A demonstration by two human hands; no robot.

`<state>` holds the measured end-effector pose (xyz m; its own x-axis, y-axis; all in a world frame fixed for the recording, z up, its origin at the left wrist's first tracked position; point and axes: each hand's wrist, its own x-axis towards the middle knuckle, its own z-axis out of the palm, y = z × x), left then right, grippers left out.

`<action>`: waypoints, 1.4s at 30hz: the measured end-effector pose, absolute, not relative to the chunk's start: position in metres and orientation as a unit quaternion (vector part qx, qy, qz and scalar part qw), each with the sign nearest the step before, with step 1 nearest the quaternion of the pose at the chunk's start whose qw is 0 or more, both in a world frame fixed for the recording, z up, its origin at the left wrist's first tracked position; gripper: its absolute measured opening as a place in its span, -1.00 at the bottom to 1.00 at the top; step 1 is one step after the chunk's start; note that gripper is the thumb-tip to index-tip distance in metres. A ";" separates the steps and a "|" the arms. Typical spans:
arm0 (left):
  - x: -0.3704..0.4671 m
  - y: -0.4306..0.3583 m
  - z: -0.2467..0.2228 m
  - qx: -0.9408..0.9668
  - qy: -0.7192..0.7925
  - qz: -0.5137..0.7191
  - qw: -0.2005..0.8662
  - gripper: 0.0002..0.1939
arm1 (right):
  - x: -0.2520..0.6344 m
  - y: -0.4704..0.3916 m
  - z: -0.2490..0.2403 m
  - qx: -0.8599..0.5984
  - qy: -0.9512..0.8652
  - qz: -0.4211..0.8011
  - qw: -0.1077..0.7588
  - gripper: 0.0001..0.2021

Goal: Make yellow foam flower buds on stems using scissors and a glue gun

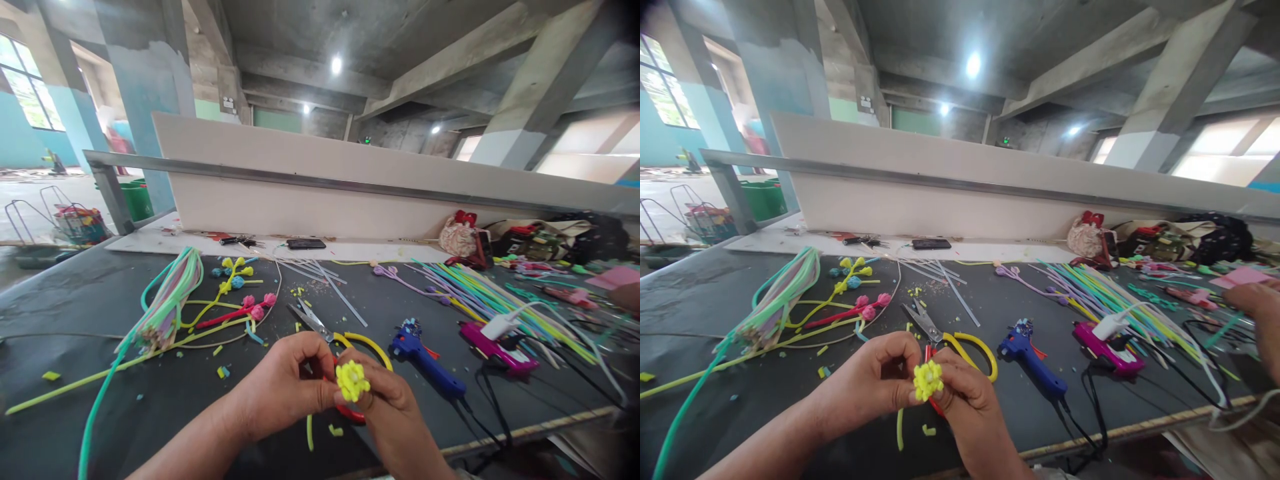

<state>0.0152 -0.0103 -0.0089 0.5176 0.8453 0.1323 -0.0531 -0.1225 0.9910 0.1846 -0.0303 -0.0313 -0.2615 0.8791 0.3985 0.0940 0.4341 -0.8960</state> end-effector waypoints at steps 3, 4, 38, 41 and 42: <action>0.015 -0.010 -0.010 0.651 0.310 0.373 0.584 -0.72 | 0.185 -0.031 -0.033 -0.351 -0.692 0.397 0.491 -0.81; 0.015 -0.010 -0.011 0.654 0.312 0.369 0.582 -0.73 | 0.185 -0.031 -0.034 -0.350 -0.691 0.397 0.492 -0.81; 0.015 0.005 -0.026 0.515 0.298 0.400 0.697 -0.74 | 0.165 -0.023 -0.035 -0.378 -0.492 0.594 0.513 -0.81; 0.015 0.007 -0.026 0.520 0.295 0.401 0.694 -0.75 | 0.166 -0.021 -0.036 -0.364 -0.465 0.612 0.526 -0.83; 0.016 0.007 -0.026 0.519 0.293 0.401 0.696 -0.75 | 0.166 -0.021 -0.036 -0.366 -0.457 0.613 0.530 -0.84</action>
